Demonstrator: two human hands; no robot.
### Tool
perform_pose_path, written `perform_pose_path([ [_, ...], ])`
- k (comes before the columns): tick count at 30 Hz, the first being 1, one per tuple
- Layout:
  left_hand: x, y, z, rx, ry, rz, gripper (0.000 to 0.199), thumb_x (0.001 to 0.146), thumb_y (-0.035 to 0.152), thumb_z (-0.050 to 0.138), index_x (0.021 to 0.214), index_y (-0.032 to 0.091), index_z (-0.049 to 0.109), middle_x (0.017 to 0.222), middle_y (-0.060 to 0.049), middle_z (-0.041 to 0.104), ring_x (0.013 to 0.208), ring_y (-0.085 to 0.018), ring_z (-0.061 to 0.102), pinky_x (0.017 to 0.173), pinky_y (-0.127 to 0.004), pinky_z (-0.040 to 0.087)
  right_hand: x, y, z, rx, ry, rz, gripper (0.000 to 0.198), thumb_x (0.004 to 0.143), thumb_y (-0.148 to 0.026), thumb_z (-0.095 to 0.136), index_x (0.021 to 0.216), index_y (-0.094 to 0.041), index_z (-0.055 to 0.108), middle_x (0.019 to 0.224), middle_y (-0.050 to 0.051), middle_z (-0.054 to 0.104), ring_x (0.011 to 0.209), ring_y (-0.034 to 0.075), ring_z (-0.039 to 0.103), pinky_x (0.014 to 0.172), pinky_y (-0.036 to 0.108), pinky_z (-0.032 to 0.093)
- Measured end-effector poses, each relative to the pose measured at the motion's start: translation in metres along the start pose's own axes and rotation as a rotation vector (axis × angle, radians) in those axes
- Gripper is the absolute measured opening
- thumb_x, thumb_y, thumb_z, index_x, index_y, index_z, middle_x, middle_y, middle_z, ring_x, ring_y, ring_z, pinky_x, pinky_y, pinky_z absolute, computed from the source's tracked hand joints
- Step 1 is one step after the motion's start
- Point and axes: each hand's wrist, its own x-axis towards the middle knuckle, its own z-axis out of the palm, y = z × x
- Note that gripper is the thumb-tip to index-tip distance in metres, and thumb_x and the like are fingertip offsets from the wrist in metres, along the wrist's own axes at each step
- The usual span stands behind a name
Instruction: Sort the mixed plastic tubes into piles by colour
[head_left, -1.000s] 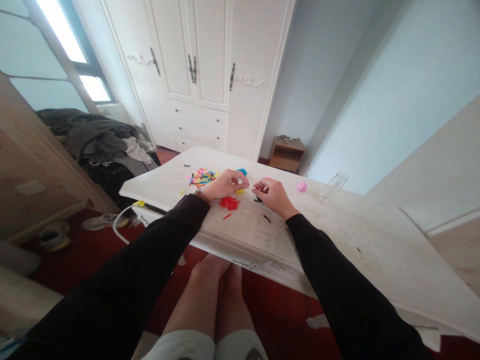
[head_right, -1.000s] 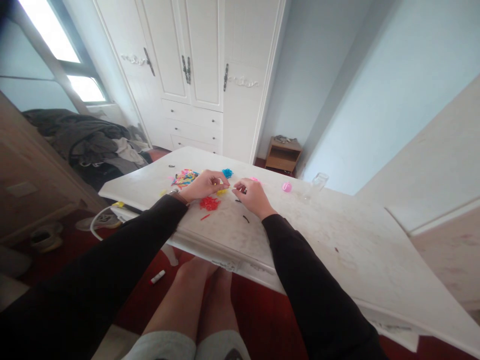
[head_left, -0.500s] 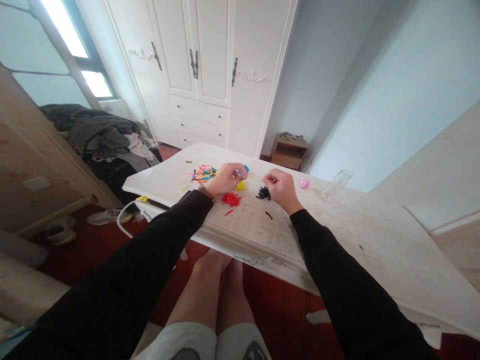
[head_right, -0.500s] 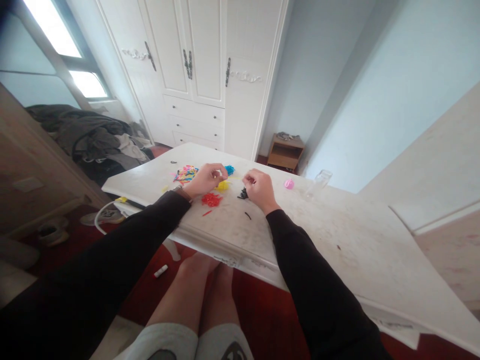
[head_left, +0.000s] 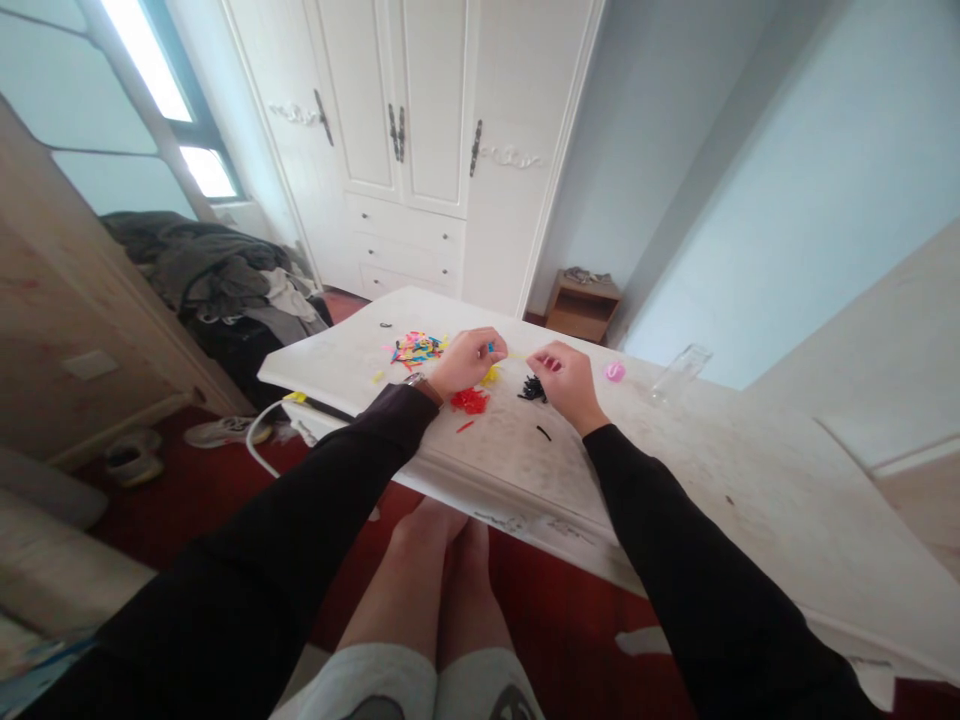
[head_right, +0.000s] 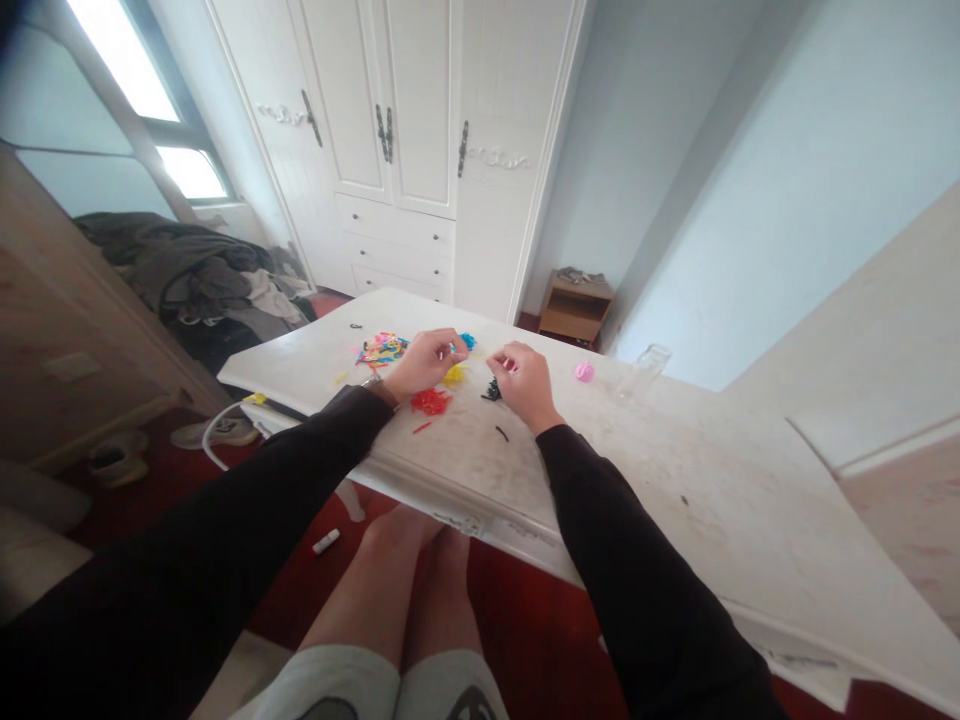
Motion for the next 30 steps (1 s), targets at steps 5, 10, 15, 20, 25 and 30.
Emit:
perform_pose_path([
  [5, -0.001, -0.006, -0.006, 0.076, 0.044, -0.032, 0.013, 0.088, 0.022, 0.059, 0.083, 0.016, 0.069, 0.084, -0.004, 0.071, 0.065, -0.013, 0.053, 0.067, -0.027, 0.042, 0.0, 0.007, -0.003, 0.022, 0.106, 0.087, 0.014, 0.085, -0.026, 0.059, 0.074, -0.02, 0.065, 0.076, 0.002, 0.068, 0.07, 0.016, 0.058, 0.066, 0.03, 0.044],
  [10, -0.002, -0.006, -0.01, 0.143, -0.024, -0.058, 0.019, 0.088, 0.027, 0.059, 0.083, 0.016, 0.073, 0.086, -0.005, 0.072, 0.063, -0.013, 0.054, 0.066, -0.026, 0.042, 0.0, 0.009, -0.007, -0.001, 0.1, 0.102, 0.013, 0.084, -0.025, 0.059, 0.072, -0.02, 0.062, 0.077, 0.003, 0.066, 0.071, 0.017, 0.058, 0.067, 0.03, 0.044],
  [15, -0.003, -0.005, -0.011, 0.191, -0.022, -0.098, 0.022, 0.086, 0.029, 0.06, 0.077, 0.016, 0.074, 0.073, -0.004, 0.071, 0.06, -0.013, 0.054, 0.064, -0.026, 0.041, 0.0, 0.008, -0.01, -0.027, 0.048, 0.09, 0.012, 0.083, -0.023, 0.058, 0.072, -0.02, 0.062, 0.077, 0.003, 0.066, 0.071, 0.017, 0.057, 0.068, 0.031, 0.043],
  [20, -0.005, -0.003, -0.012, 0.267, -0.042, -0.13, 0.019, 0.083, 0.027, 0.061, 0.074, 0.016, 0.075, 0.073, -0.005, 0.071, 0.06, -0.015, 0.056, 0.067, -0.027, 0.044, 0.0, 0.009, -0.013, -0.029, 0.012, 0.116, 0.011, 0.082, -0.023, 0.059, 0.072, -0.019, 0.063, 0.074, 0.002, 0.065, 0.069, 0.017, 0.056, 0.067, 0.031, 0.042],
  [25, -0.006, -0.002, -0.014, 0.334, -0.012, -0.156, 0.019, 0.079, 0.025, 0.06, 0.069, 0.017, 0.074, 0.072, -0.006, 0.071, 0.062, -0.017, 0.057, 0.069, -0.029, 0.045, 0.001, 0.006, -0.014, -0.026, -0.004, 0.109, 0.011, 0.08, -0.023, 0.06, 0.072, -0.018, 0.065, 0.07, 0.002, 0.063, 0.066, 0.016, 0.055, 0.066, 0.03, 0.04],
  [30, -0.006, -0.003, -0.014, 0.35, 0.055, -0.175, 0.019, 0.077, 0.024, 0.058, 0.065, 0.017, 0.072, 0.069, -0.006, 0.07, 0.061, -0.017, 0.056, 0.065, -0.029, 0.043, 0.003, -0.001, -0.029, -0.005, -0.226, 0.116, 0.017, 0.08, -0.027, 0.062, 0.066, -0.018, 0.064, 0.061, -0.001, 0.059, 0.06, 0.013, 0.05, 0.061, 0.029, 0.036],
])
